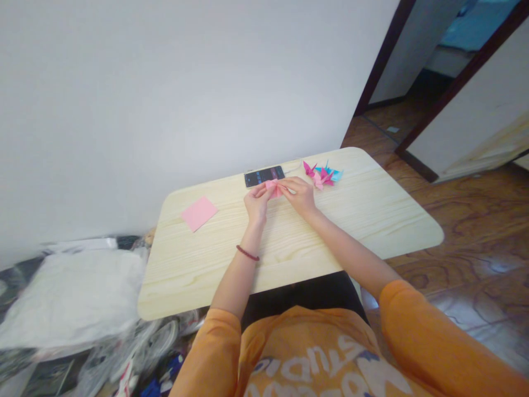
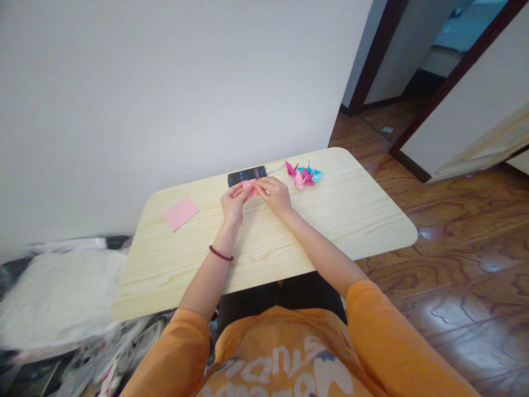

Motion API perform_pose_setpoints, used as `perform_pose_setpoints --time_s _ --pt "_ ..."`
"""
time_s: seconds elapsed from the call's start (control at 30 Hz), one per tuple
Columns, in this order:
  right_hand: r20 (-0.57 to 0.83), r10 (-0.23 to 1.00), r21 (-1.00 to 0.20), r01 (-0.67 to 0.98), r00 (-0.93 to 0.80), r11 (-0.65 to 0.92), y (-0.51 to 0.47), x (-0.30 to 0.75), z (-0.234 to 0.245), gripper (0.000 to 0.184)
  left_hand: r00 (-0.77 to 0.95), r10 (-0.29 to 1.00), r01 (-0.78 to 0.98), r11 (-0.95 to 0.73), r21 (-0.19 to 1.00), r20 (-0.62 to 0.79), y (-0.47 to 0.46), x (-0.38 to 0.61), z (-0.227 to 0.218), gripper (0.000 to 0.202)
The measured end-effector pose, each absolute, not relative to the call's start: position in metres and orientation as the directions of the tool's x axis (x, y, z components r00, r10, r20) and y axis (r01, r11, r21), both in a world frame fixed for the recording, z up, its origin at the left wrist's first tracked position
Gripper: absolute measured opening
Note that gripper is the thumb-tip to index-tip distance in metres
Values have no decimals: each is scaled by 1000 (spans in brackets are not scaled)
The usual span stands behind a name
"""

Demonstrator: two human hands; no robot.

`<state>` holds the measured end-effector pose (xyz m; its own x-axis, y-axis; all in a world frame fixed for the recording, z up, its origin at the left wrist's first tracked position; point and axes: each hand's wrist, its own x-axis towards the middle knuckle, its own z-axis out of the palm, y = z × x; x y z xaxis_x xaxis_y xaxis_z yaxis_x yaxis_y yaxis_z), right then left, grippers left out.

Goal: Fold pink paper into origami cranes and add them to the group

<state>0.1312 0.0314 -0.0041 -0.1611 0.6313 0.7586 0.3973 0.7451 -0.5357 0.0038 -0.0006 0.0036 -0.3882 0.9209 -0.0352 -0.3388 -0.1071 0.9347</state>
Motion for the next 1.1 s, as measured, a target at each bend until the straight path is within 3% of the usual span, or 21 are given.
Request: perform_pose_setpoints --time_s 0.23,0.57,0.73,0.9,1.1 --pt "758 607 -461 463 -238 757 29 130 -4 25 -323 946 -356 -159 921 38 0 4 2 45" --pt "709 646 -474 487 -282 733 27 127 1 34 -167 977 -416 -194 888 135 0 2 7 58" --pt "672 700 -570 437 -240 696 28 128 1 34 -160 986 -448 -104 888 35 -3 3 17 50" --pt "617 778 -714 333 -115 616 35 131 0 22 -138 989 -458 -18 889 -51 -3 2 20 34" --pt "466 883 -872 137 -55 469 43 131 -1 43 -124 992 -461 -28 887 -33 0 3 15 32"
